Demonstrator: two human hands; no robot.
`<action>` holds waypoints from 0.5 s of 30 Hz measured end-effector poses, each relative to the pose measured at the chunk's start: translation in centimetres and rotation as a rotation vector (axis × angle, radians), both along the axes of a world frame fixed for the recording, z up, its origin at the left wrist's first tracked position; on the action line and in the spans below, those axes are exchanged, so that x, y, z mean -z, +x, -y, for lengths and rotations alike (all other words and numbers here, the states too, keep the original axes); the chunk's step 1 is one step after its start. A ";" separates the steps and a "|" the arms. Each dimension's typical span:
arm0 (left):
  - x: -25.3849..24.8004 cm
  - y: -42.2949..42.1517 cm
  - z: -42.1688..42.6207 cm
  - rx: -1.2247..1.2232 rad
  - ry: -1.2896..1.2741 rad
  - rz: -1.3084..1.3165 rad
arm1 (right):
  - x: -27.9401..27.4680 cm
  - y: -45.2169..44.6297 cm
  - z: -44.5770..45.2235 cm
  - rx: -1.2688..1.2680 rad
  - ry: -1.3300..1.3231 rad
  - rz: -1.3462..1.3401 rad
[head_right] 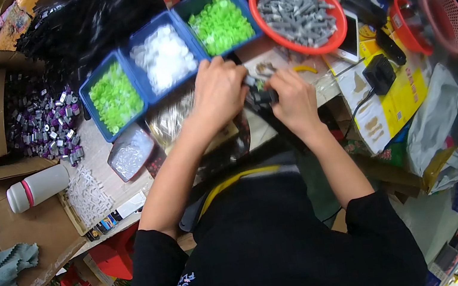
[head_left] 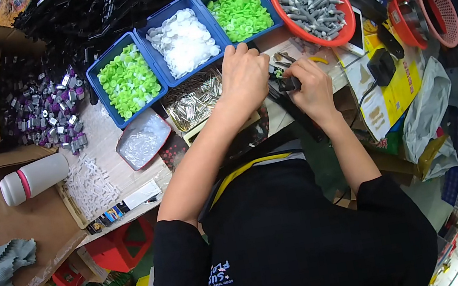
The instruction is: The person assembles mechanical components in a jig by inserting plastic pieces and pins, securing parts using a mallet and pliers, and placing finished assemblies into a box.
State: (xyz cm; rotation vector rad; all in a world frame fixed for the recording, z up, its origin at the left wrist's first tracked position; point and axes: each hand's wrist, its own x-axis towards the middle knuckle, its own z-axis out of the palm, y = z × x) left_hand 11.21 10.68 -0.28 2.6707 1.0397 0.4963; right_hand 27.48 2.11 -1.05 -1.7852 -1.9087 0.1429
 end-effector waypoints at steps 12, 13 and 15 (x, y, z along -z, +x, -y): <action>0.2 0.0 -2.2 0.265 0.086 0.020 | 0.9 0.2 0.4 0.071 0.010 -0.084; 0.1 -0.1 -2.3 0.303 0.071 0.032 | 1.0 0.3 0.3 0.076 0.026 -0.119; 0.1 -0.1 -2.4 0.313 0.108 0.018 | 1.2 0.9 0.3 0.062 0.022 -0.122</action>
